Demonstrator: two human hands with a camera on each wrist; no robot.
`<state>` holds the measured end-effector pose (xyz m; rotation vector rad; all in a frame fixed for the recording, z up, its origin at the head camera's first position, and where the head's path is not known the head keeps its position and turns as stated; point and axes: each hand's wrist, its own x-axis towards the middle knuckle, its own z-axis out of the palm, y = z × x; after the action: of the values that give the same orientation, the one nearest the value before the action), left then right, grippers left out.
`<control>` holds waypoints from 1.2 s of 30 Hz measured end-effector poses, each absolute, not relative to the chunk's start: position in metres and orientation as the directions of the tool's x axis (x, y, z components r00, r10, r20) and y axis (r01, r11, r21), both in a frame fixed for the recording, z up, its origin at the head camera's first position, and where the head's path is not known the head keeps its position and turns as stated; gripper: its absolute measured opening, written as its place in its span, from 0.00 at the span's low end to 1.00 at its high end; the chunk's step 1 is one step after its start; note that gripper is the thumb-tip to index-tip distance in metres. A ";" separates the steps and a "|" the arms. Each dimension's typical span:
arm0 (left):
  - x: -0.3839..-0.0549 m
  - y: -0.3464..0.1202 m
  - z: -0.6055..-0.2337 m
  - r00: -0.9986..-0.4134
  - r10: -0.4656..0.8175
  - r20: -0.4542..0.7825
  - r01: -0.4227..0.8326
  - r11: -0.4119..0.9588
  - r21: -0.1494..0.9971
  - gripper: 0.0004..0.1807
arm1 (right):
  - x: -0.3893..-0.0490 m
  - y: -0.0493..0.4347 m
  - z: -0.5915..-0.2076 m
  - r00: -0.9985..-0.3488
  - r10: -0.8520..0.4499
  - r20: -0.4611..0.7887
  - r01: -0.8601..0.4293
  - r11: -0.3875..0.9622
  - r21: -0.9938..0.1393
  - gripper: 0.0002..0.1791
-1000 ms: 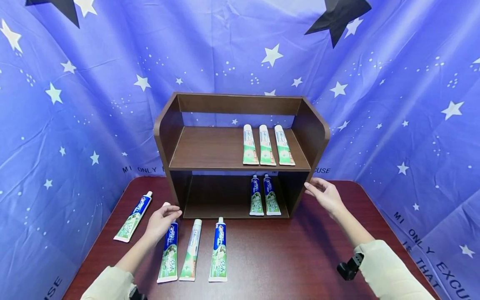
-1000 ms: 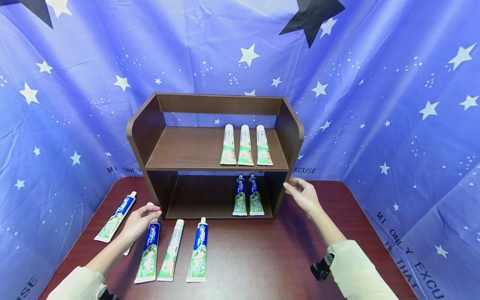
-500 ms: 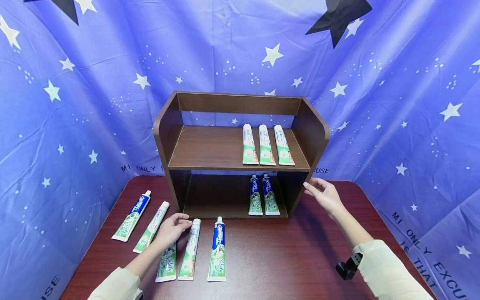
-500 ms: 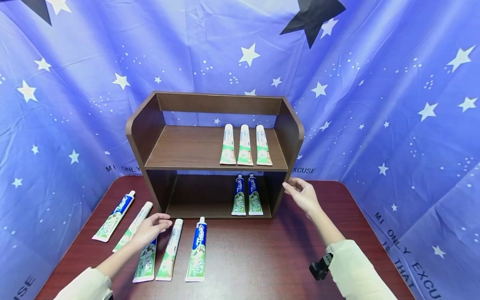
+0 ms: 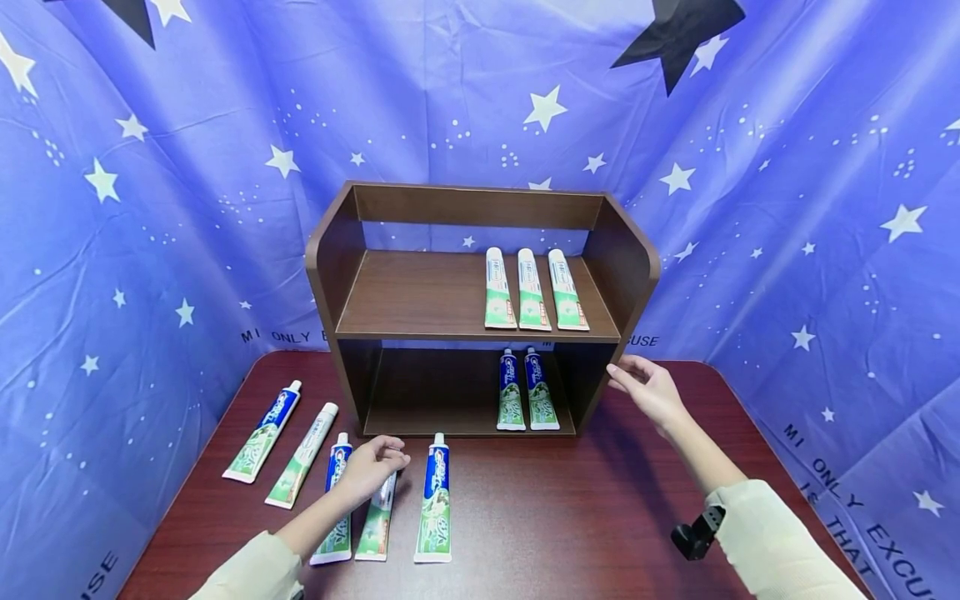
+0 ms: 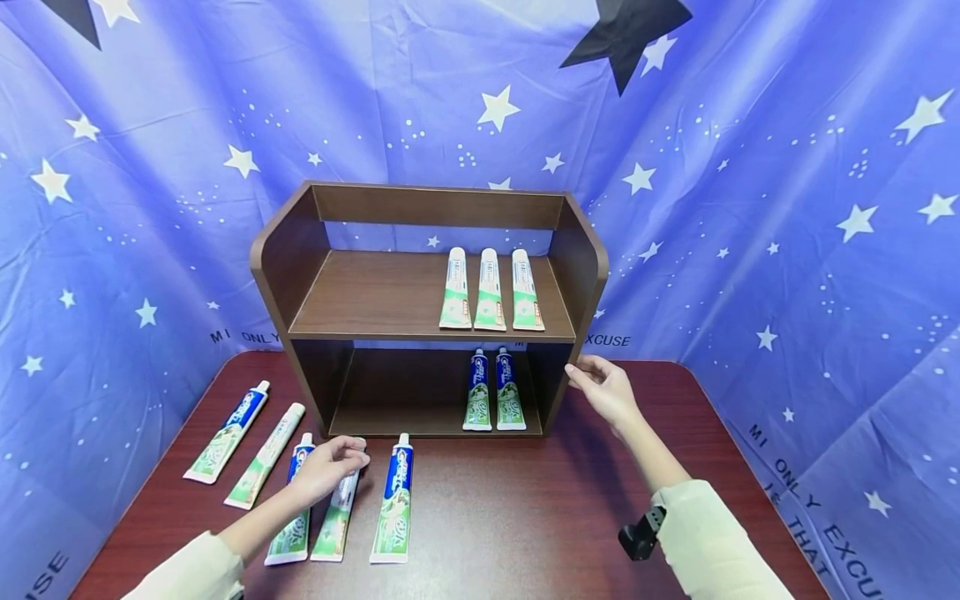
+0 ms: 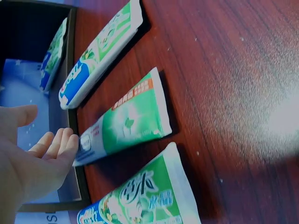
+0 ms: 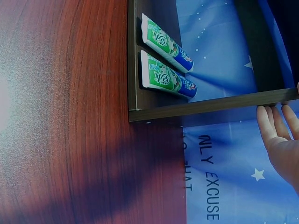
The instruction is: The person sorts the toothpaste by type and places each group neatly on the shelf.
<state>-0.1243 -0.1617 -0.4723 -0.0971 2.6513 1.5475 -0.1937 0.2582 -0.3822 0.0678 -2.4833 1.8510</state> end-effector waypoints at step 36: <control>-0.108 -0.106 -0.485 -0.997 0.007 -0.076 -0.054 0.647 0.760 0.18 | -0.192 0.259 -0.382 -0.998 -0.001 0.060 -0.058 0.275 -0.960 0.27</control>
<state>-0.1077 -0.1062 -0.4853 -0.0395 2.7851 1.2895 -0.1919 0.2593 -0.3824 0.0569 -2.4699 1.8627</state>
